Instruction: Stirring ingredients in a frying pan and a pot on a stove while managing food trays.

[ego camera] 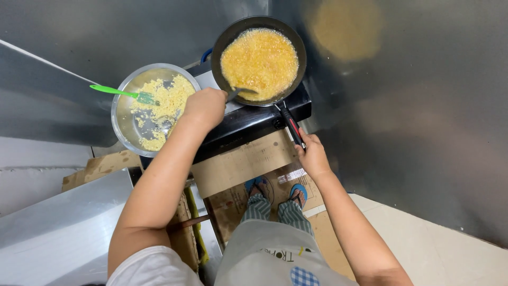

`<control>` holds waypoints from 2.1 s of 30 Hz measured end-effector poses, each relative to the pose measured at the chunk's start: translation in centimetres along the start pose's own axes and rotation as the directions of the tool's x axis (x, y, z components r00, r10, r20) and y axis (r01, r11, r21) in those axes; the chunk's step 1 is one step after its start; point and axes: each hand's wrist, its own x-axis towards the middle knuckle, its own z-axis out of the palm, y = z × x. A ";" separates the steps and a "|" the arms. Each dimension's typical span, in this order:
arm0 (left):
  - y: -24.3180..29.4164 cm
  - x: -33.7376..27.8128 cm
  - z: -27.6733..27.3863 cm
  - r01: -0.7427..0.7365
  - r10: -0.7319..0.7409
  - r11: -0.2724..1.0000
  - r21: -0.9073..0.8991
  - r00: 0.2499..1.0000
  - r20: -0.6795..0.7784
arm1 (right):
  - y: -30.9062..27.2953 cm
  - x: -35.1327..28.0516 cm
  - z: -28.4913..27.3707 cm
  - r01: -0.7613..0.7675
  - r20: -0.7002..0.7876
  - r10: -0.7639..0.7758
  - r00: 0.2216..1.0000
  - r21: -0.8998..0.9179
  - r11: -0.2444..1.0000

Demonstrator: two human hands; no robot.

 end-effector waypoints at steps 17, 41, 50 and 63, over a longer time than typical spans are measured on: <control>-1.0 11.3 8.6 -0.021 0.019 1.000 -0.016 0.991 -0.135 | 0.2 0.1 0.1 0.007 -0.007 -0.007 1.000 0.010 1.000; 1.3 8.1 9.3 -0.016 0.015 0.999 -0.049 0.999 -0.031 | -0.1 -0.2 -0.2 -0.003 0.008 0.002 1.000 0.002 1.000; 0.8 1.5 3.8 -0.008 0.008 1.000 -0.030 1.000 -0.026 | -0.1 0.0 -0.2 0.008 -0.006 -0.008 1.000 0.001 1.000; 0.9 -2.1 3.8 -0.007 0.006 0.993 -0.120 1.000 -0.007 | -0.4 0.2 -0.4 -0.022 0.010 0.022 1.000 0.008 1.000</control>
